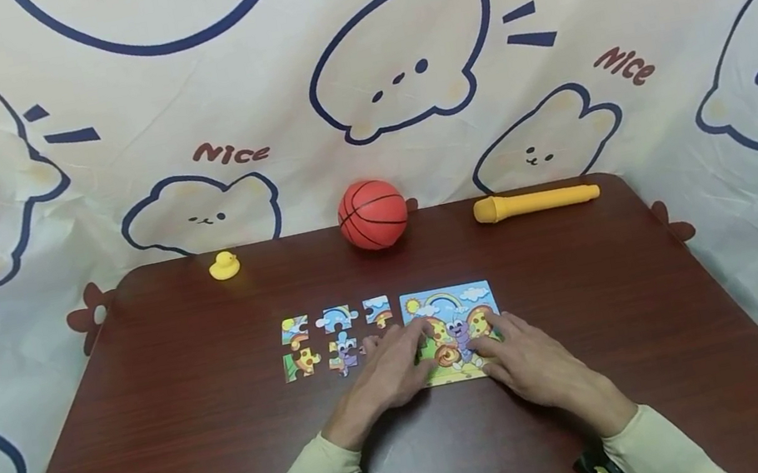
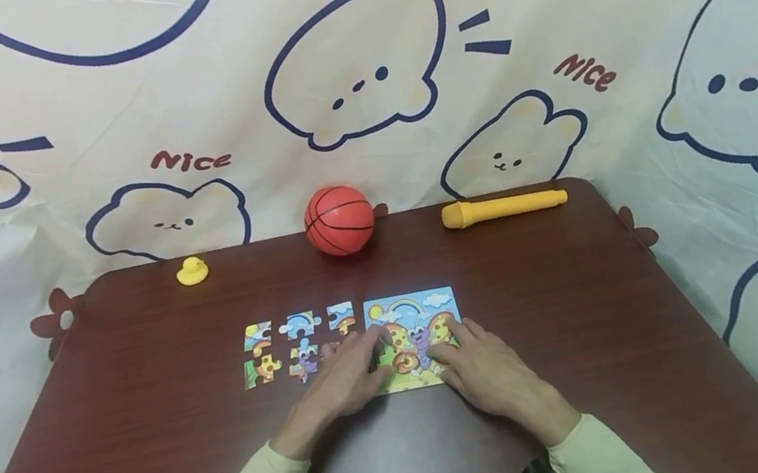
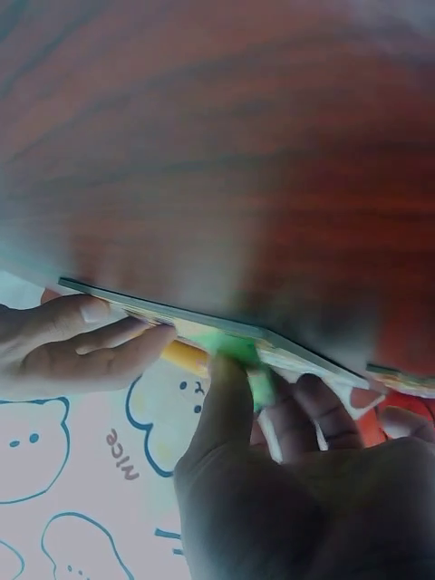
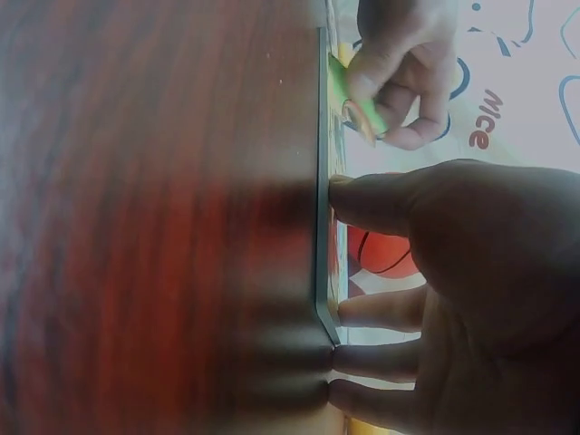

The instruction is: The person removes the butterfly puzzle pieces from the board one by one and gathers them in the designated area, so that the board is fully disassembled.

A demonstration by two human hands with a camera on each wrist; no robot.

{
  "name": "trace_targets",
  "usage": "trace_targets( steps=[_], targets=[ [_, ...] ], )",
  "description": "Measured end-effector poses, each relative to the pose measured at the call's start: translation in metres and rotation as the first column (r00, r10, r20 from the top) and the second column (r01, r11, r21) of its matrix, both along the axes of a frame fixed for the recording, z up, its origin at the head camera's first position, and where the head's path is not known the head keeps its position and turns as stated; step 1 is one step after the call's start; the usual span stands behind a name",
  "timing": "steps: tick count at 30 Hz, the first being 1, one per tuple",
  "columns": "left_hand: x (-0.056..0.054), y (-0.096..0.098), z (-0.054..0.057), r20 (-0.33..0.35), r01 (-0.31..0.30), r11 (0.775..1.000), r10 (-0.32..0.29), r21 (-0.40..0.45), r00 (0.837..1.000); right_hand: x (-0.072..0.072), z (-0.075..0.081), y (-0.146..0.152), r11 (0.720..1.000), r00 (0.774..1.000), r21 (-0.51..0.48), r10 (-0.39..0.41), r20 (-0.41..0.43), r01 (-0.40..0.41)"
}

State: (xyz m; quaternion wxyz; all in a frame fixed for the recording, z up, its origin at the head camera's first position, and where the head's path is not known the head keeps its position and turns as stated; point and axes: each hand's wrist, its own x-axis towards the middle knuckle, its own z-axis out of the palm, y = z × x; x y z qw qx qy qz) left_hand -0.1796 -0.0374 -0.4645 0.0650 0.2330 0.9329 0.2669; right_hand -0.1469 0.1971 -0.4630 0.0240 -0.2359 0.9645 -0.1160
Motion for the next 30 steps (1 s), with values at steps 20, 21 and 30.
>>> trace_targets(
  steps=[20,21,30],
  targets=[
    [0.015,-0.056,0.015,-0.025,-0.121,0.992,0.122,0.046,0.992,0.002,-0.002,0.001,1.000,1.000,0.001,0.004,-0.012,-0.004],
    [0.017,-0.060,0.016,-0.026,-0.134,0.990,0.135,0.040,0.991,0.002,-0.002,0.001,1.000,1.000,0.004,0.004,-0.011,-0.004],
    [0.026,-0.096,0.011,-0.012,-0.208,0.978,0.208,0.012,0.978,0.003,-0.001,0.001,1.000,1.000,0.018,0.000,0.002,0.000]
  ],
)
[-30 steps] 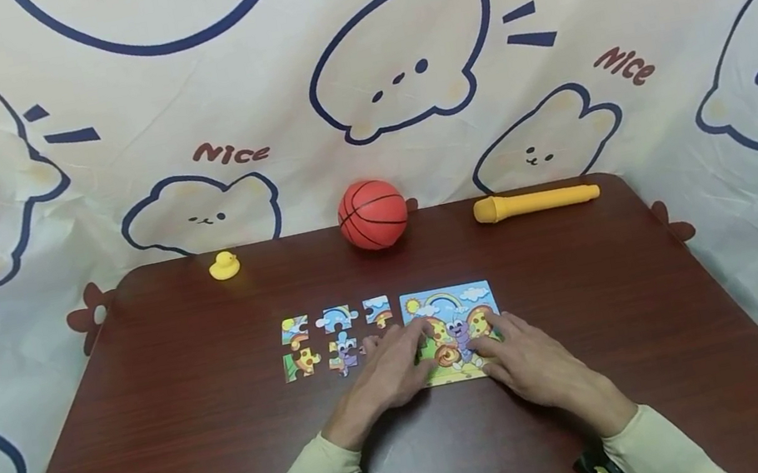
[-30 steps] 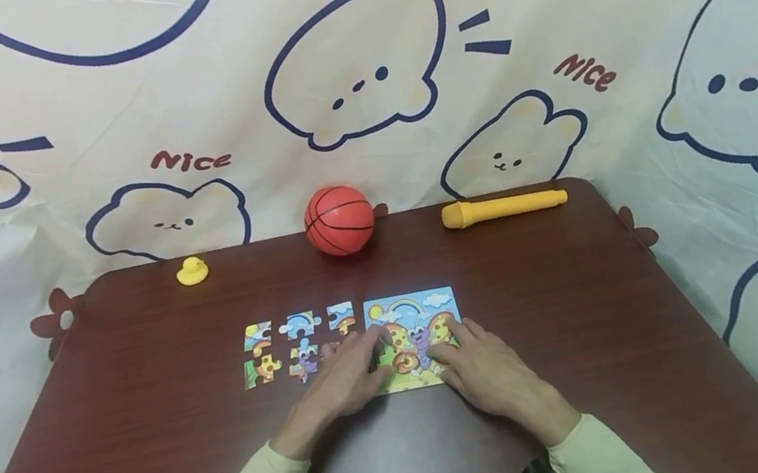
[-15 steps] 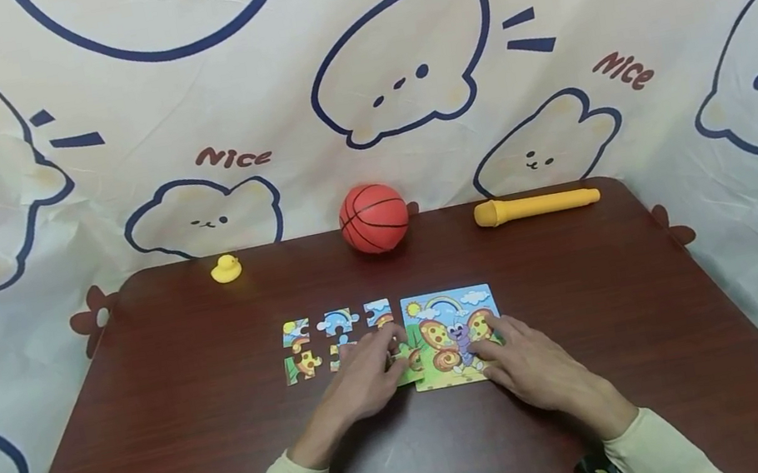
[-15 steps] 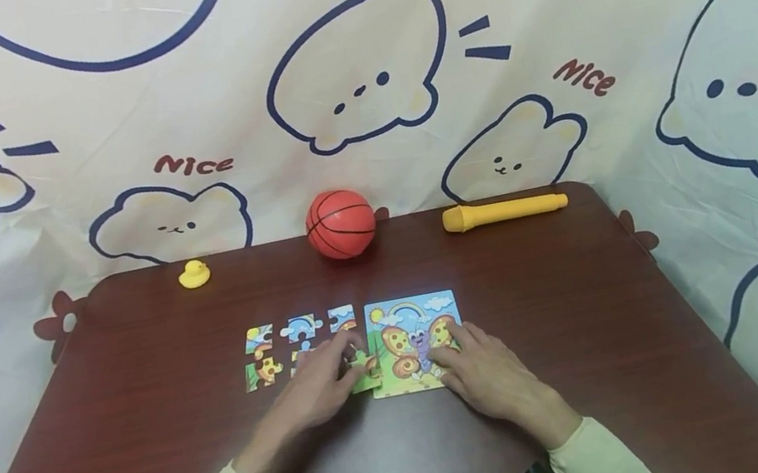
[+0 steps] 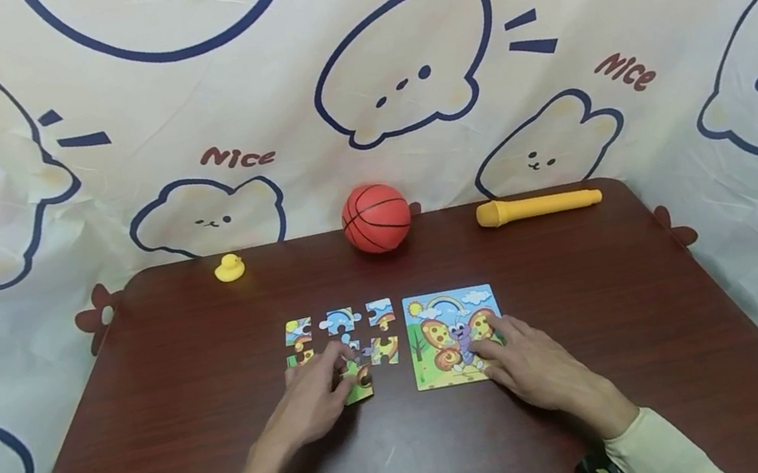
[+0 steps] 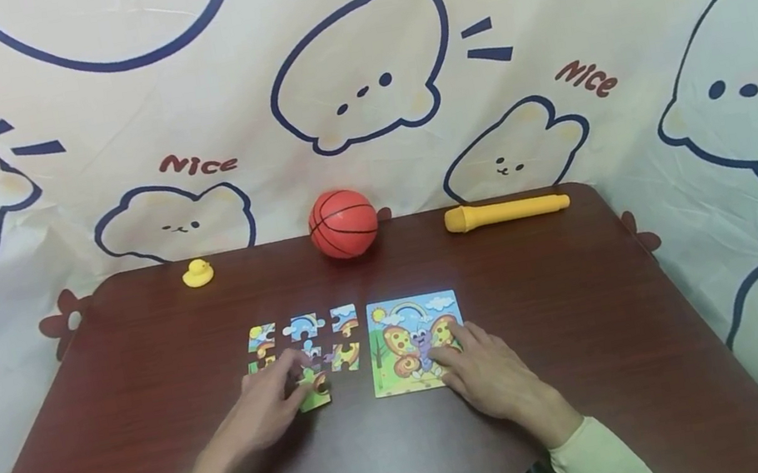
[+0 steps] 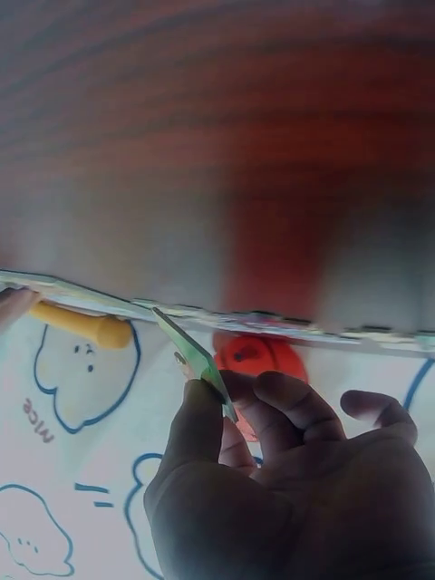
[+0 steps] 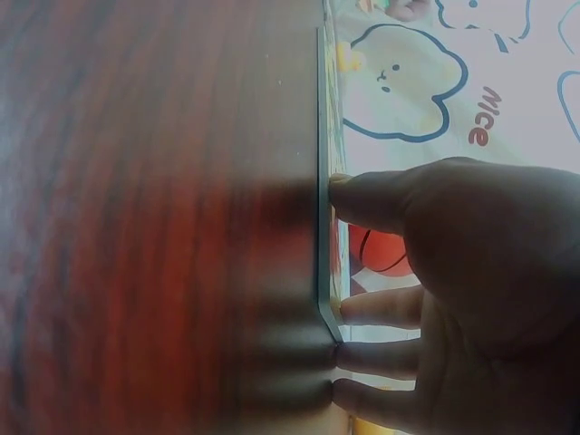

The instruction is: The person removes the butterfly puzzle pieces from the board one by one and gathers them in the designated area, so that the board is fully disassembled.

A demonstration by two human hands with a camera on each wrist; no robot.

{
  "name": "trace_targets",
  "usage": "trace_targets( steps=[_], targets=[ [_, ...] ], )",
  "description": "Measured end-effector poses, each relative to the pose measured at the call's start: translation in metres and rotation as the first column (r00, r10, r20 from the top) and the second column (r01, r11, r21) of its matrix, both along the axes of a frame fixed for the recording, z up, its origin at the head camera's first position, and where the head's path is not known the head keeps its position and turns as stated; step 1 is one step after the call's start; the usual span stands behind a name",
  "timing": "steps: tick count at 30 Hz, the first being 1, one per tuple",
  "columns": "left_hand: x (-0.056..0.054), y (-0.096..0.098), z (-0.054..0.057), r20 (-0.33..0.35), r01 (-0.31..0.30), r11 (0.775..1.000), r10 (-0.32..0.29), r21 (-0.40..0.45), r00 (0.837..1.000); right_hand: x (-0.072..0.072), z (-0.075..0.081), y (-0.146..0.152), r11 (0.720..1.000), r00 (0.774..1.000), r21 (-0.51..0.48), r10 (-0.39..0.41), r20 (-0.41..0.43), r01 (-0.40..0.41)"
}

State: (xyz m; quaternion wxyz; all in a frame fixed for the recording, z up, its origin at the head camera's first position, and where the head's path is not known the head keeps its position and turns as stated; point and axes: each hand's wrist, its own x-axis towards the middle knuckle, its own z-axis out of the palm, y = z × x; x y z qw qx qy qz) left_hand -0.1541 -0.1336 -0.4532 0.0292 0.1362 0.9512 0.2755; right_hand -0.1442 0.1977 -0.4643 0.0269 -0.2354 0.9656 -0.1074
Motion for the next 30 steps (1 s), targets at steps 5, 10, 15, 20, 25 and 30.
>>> trace_targets(
  steps=[5,10,15,20,25,30],
  targets=[
    [0.002,-0.013,-0.003,0.030,-0.016,1.000,0.017,-0.008,0.999,0.000,0.000,0.000,1.000,1.000,-0.005,0.000,0.007,0.000],
    [0.004,-0.028,-0.004,0.037,-0.034,0.999,0.035,-0.026,0.999,-0.001,0.000,0.000,1.000,1.000,-0.003,0.005,0.019,-0.005],
    [0.006,-0.044,-0.006,0.062,-0.059,0.996,0.063,-0.063,0.996,-0.001,0.001,0.000,1.000,1.000,0.001,0.006,0.024,-0.006],
    [0.007,-0.057,-0.007,0.063,-0.087,0.993,0.092,-0.086,0.994,0.000,0.002,0.000,1.000,1.000,-0.005,0.006,0.020,-0.006],
    [0.007,-0.063,-0.007,0.071,-0.084,0.993,0.090,-0.088,0.993,0.000,0.001,0.001,1.000,1.000,-0.007,0.013,0.002,-0.013],
    [0.008,-0.065,-0.007,0.073,-0.071,0.992,0.079,-0.102,0.994,-0.001,-0.001,0.001,1.000,1.000,-0.007,0.011,0.002,-0.011]
  ],
)
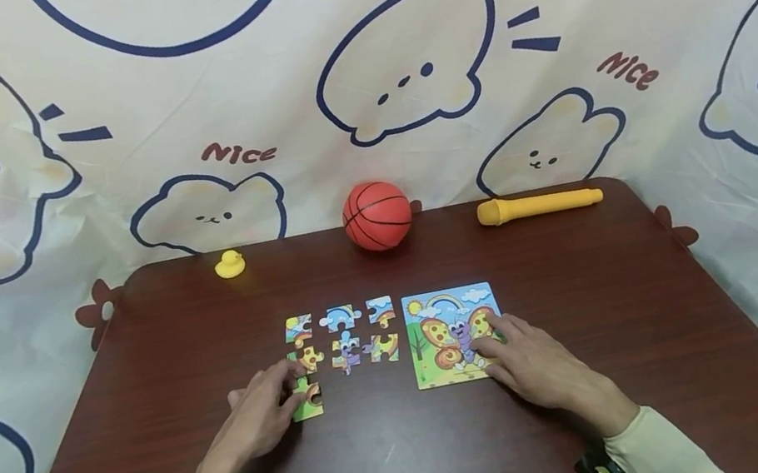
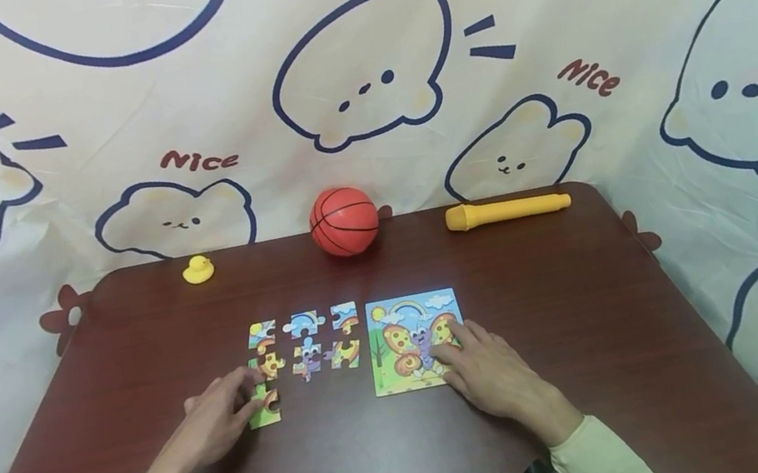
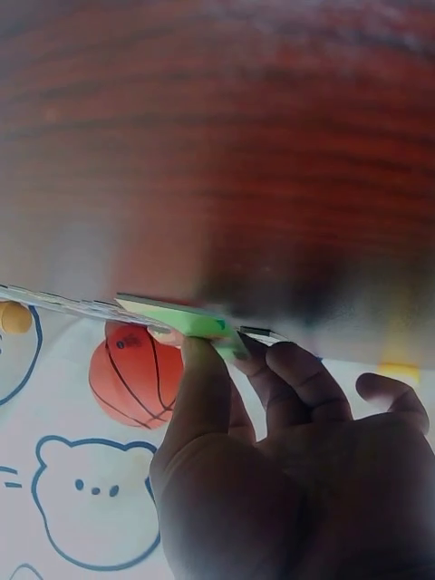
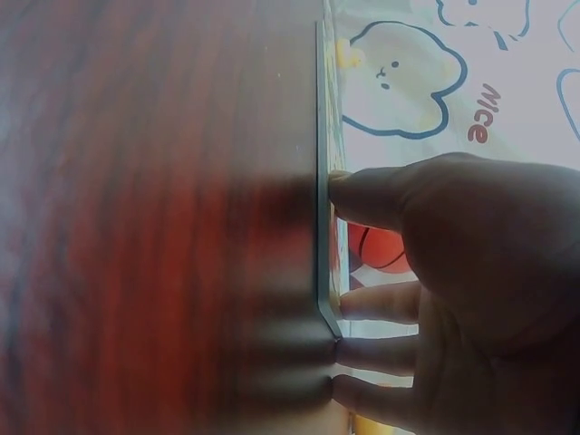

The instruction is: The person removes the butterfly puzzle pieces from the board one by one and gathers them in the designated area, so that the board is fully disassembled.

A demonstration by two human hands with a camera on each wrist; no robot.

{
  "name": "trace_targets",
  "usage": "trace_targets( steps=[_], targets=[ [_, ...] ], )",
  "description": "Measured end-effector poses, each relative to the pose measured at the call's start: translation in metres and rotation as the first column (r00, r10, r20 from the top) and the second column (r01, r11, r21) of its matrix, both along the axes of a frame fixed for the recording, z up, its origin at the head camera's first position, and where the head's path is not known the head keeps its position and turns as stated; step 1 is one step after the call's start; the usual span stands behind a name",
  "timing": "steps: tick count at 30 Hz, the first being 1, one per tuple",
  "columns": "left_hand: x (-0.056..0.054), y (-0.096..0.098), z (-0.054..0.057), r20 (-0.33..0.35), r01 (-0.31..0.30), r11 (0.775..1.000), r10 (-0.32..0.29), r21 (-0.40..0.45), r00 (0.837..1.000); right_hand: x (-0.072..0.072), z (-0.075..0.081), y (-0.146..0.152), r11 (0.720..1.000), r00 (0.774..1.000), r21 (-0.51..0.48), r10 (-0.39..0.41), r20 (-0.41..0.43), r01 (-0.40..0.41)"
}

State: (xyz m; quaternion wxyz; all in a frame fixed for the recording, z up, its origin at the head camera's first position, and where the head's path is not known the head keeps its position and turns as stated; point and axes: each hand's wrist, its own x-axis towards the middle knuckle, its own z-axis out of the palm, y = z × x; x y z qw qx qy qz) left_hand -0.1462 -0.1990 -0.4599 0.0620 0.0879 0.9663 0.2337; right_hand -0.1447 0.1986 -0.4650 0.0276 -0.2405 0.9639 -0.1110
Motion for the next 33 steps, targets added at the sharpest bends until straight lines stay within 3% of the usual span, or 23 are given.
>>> trace_targets(
  steps=[9,17,24,33],
  targets=[
    [0.002,-0.002,-0.003,-0.034,0.011,1.000,-0.011,-0.003,0.999,-0.001,-0.001,0.001,1.000,1.000,0.002,-0.011,0.006,0.011],
    [0.002,0.007,0.000,-0.088,-0.034,0.999,0.036,0.029,0.995,-0.001,-0.002,0.001,1.000,1.000,-0.007,-0.004,-0.018,0.004],
    [-0.002,0.042,0.000,-0.157,0.040,0.998,-0.031,0.052,0.987,0.000,-0.002,0.002,1.000,1.000,-0.005,-0.009,0.024,0.009],
    [-0.007,0.096,0.003,-0.173,0.188,0.980,-0.176,0.057,0.969,0.001,-0.001,0.002,1.000,1.000,-0.020,0.007,-0.014,-0.007]
  ],
)
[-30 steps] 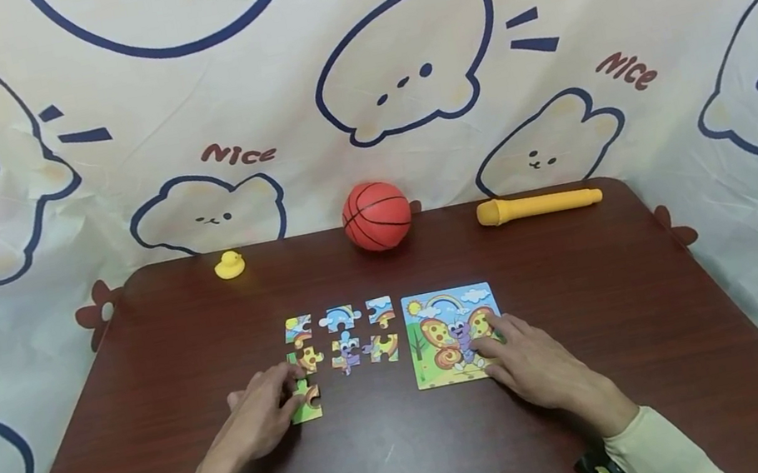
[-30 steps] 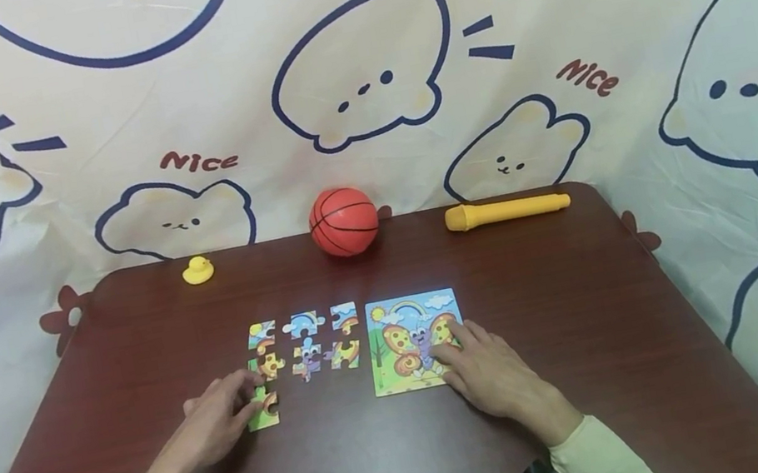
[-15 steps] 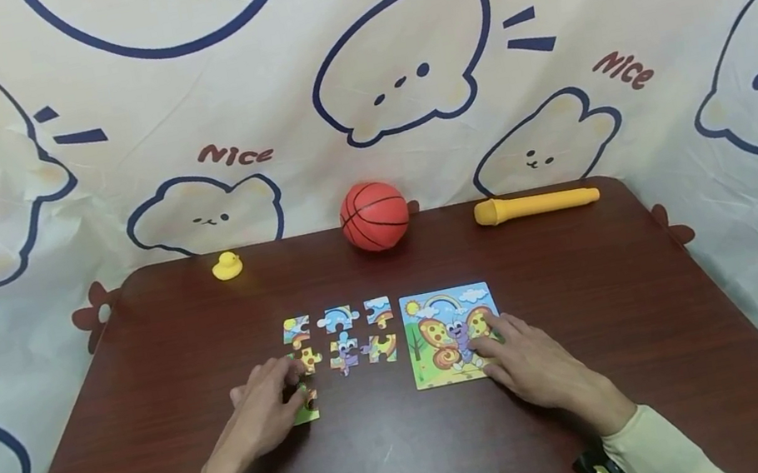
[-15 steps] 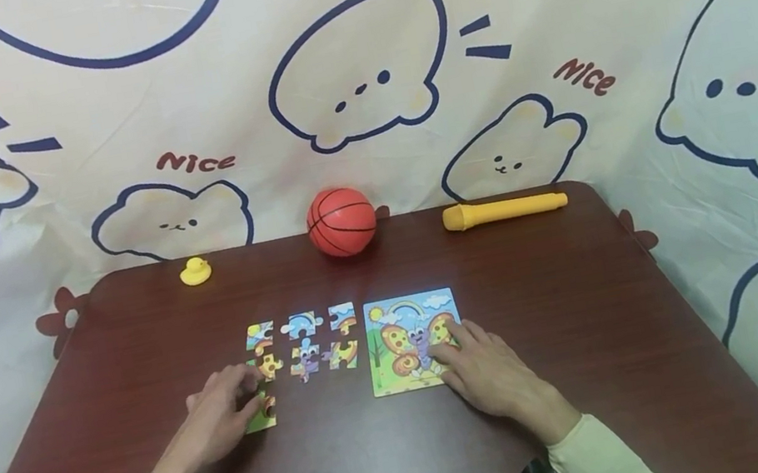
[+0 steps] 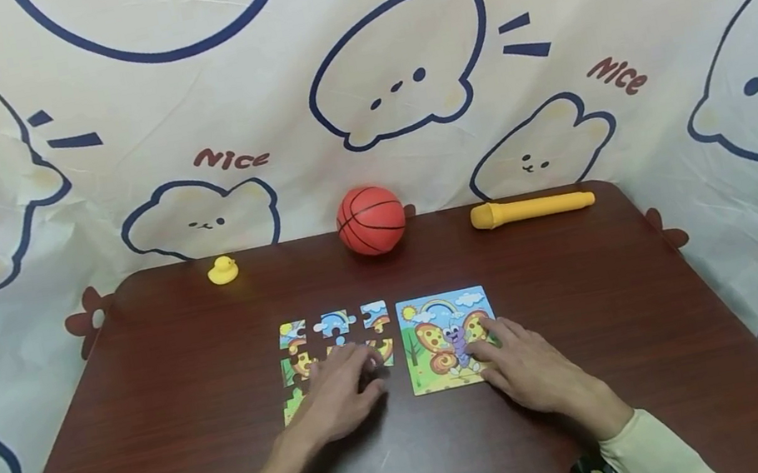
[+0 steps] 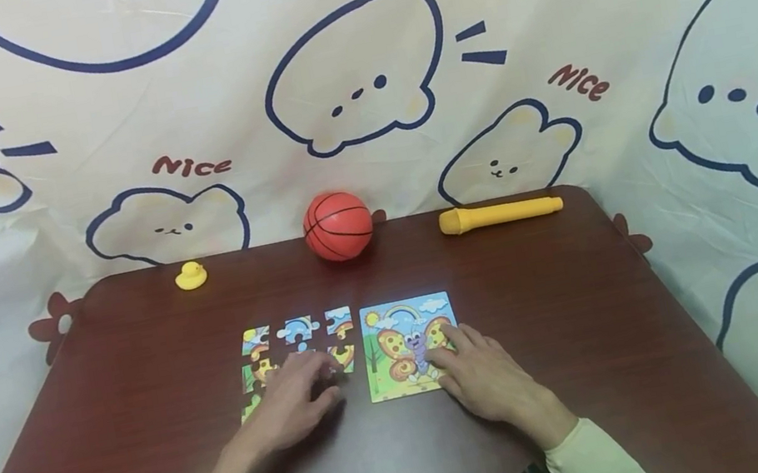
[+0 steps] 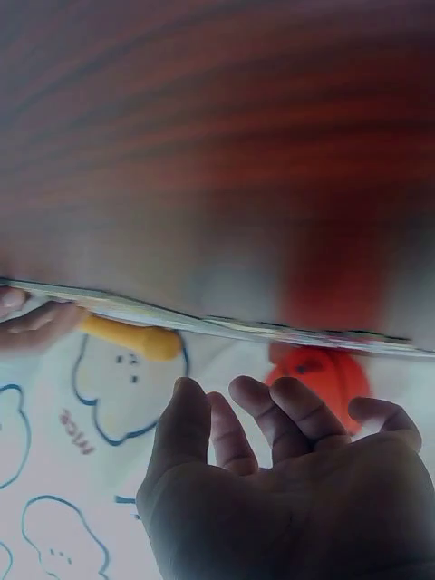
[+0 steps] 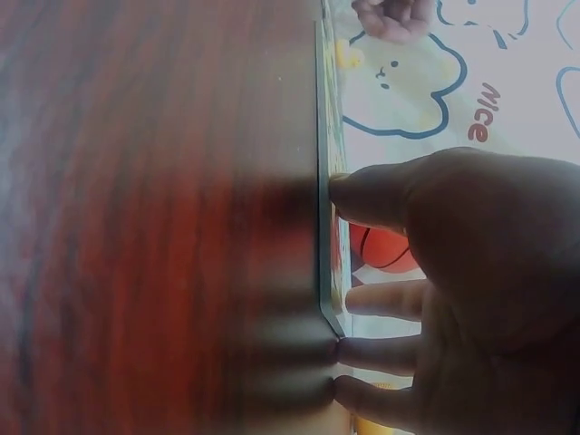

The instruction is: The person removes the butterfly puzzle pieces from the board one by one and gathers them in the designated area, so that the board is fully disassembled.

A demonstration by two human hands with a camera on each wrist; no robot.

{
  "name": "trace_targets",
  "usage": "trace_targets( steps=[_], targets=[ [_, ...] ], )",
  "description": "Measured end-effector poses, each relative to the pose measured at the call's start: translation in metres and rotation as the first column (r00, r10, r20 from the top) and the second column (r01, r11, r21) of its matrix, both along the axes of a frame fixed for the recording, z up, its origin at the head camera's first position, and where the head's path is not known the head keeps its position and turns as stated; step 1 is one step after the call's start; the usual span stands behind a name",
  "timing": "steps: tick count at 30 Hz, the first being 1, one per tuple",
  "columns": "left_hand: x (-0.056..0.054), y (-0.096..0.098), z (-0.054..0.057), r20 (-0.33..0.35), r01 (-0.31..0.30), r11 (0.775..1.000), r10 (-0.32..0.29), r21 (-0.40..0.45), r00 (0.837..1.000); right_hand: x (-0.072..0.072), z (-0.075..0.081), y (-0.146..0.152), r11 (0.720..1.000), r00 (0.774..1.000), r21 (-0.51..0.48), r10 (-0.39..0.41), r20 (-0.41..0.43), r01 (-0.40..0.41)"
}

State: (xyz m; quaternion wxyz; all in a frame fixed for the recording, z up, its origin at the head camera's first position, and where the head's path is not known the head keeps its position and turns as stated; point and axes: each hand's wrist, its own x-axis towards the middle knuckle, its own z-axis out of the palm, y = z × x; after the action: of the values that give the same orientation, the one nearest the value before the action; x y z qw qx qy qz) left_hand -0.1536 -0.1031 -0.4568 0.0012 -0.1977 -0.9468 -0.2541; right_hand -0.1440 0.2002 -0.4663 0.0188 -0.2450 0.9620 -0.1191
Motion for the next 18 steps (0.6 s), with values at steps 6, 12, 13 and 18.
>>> trace_targets(
  steps=[6,12,13,18],
  targets=[
    [-0.003,0.027,0.003,-0.004,0.071,0.997,-0.071,-0.009,0.997,-0.001,0.002,0.002,1.000,1.000,-0.012,0.006,-0.001,-0.006],
    [-0.007,0.045,0.003,-0.005,0.125,0.992,-0.125,-0.004,0.992,-0.005,0.002,0.004,0.997,0.997,0.000,-0.077,0.008,0.077],
    [-0.007,0.047,0.003,-0.005,0.136,0.991,-0.136,-0.006,0.991,-0.005,0.002,0.004,0.996,0.996,0.001,-0.092,0.012,0.092],
    [-0.008,0.056,-0.002,-0.010,0.180,0.983,-0.181,-0.032,0.983,-0.005,0.001,0.006,0.991,0.990,0.019,-0.136,0.045,0.135]
  ],
)
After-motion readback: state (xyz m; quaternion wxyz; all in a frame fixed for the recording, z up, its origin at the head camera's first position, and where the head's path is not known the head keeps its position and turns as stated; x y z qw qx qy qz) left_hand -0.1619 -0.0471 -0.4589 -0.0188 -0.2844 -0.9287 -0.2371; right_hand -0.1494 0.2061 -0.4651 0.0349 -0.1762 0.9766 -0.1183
